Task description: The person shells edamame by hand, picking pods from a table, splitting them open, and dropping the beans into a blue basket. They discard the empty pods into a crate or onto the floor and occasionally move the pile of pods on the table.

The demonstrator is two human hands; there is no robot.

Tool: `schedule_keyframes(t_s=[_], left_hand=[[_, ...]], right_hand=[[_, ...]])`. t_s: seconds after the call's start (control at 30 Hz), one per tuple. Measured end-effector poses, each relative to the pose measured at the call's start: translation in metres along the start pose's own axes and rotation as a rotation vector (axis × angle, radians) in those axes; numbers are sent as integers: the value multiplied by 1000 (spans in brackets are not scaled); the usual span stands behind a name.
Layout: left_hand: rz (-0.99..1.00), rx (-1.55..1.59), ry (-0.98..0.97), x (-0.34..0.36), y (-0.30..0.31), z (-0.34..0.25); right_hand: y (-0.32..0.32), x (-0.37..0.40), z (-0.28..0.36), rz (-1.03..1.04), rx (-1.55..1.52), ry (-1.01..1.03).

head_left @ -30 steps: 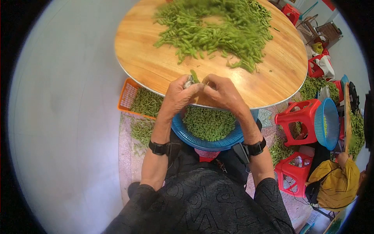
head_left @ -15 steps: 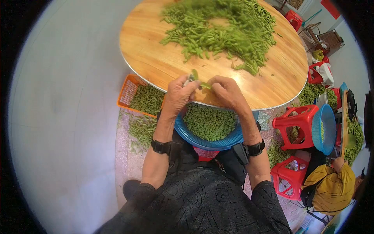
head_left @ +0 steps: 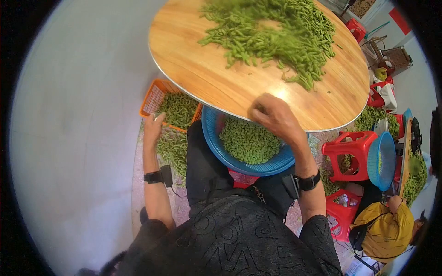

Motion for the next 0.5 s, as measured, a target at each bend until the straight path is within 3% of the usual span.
schedule_keyframes(t_s=[0.03,0.17,0.27,0.3,0.33,0.4,0.43,0.5], left_hand=[[111,130,171,6,1,8],[154,200,281,-3,-9,60],[147,168,339,5,-13,59],[145,143,270,10,-11,43],[145,161,259,7,-19,60],[45,7,63,-3,-29,86],[131,39,200,13,-18,44],[125,50,137,16,-12,32]], right_hand=[[5,9,-2,-1,-12,-37],[21,43,-2,24,-53,-118],[26,61,7,88,-28,-106],[24,65,11,93,-38,-76],[25,68,16,98,-44,-42],[29,74,20,98,12,7],[30,77,19,113,-1,-2],[35,77,23,112,-7,-12]])
Point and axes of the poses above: each hand's wrist, its own x-axis away from the middle knuckle, its own y-axis out of the back of the hand, z = x × y, the point moved 3 cm from there along -x, towards the middle knuckle, and after that the axes turned 11 degrees about -x, right-handed, at the moved point
